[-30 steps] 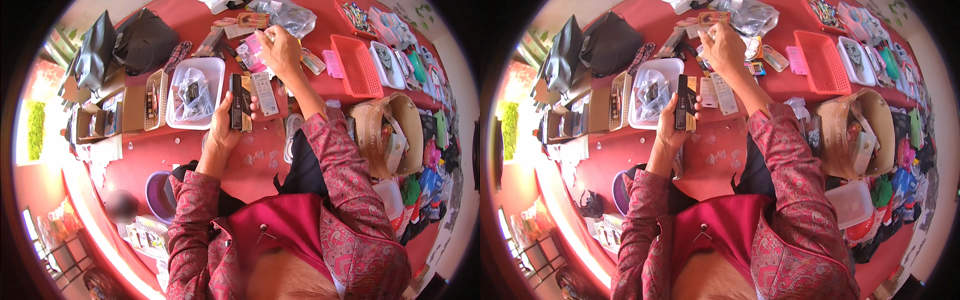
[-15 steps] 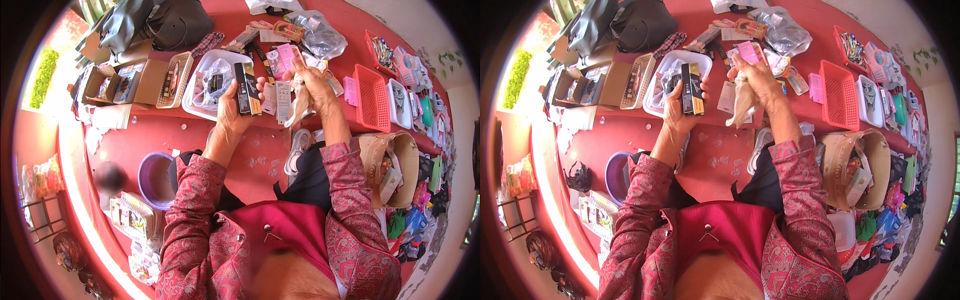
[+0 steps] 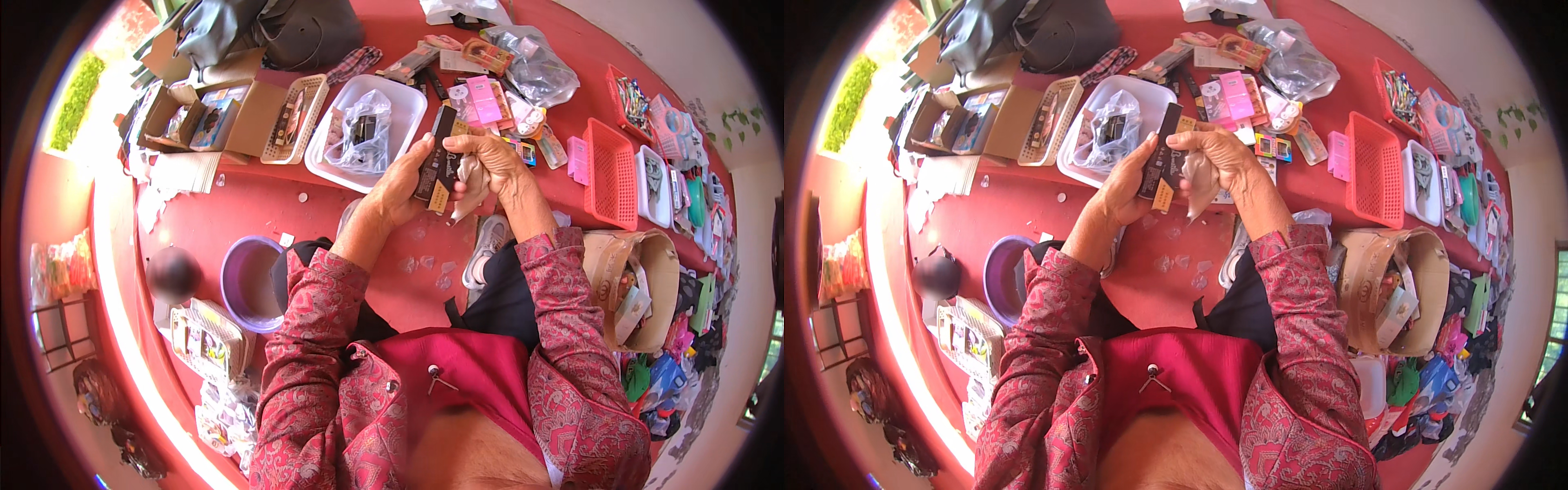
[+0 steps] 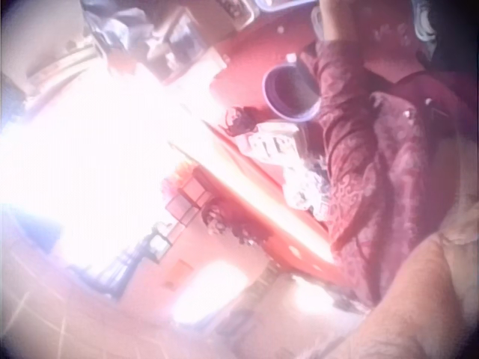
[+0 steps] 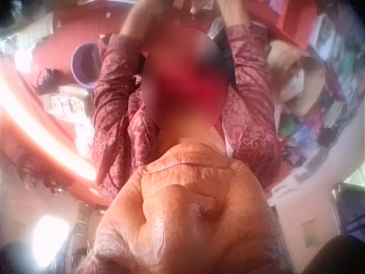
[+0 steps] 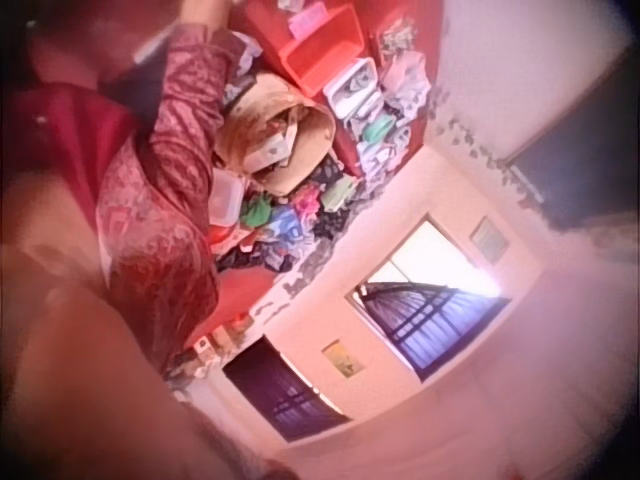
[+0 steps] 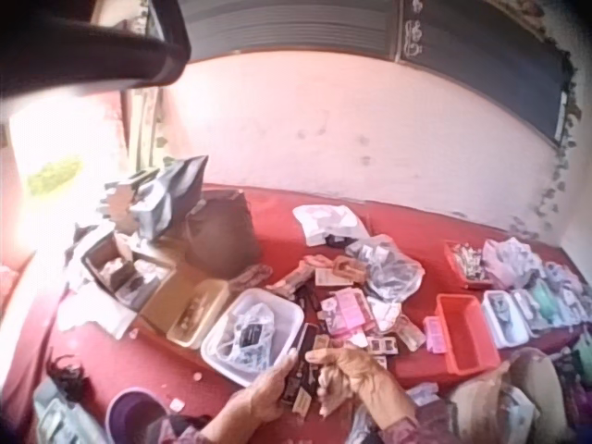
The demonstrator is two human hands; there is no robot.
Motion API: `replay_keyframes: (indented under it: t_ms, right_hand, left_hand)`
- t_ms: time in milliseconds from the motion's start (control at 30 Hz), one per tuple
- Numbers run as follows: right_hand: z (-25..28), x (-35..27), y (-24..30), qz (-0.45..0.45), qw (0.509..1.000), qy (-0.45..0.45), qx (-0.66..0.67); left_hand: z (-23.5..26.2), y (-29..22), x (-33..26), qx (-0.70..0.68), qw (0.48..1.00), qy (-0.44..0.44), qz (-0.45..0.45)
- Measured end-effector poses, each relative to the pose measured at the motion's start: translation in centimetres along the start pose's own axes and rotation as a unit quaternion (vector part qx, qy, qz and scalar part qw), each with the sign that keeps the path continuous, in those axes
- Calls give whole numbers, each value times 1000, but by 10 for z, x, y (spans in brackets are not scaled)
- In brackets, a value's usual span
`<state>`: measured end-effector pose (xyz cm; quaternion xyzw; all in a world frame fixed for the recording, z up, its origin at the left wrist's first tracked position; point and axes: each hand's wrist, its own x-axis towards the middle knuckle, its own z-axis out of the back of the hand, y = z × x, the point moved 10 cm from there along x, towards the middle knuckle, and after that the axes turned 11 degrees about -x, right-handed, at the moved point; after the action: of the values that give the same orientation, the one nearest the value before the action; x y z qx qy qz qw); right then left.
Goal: The person sits on the floor and sorts through a large pile of miscellaneous small items, including packaged goods and boxes. They pick up individual items, inspect them, and place them into a white plastic container or a cardboard box.
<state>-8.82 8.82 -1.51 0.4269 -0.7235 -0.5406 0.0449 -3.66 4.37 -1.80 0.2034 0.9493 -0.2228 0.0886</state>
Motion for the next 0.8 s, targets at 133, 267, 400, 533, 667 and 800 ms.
replay_keyframes:
  t_ms: [133, 267, 400, 533, 667, 800]
  right_hand:
    - [-14, 3, 6, 16, 998, 14, -65]
    - [-9, 11, -6, -6, 998, 4, -70]
    - [29, 31, -1, -15, 997, -53, -49]
    - [22, 49, -21, -113, 993, 8, 21]
    - [30, 72, -41, -169, 983, -22, -71]
    - [30, 129, -76, -218, 971, 20, -101]
  left_hand:
    - [12, -10, -4, 35, 998, -53, -29]
    - [22, -11, -7, 90, 993, -73, -15]
    - [70, -62, -15, 261, 922, -232, -167]
    - [68, -122, -33, 804, 457, -240, -294]
    - [139, -99, -3, 844, 494, -177, -112]
    - [131, -75, 2, 861, 485, -146, -41]
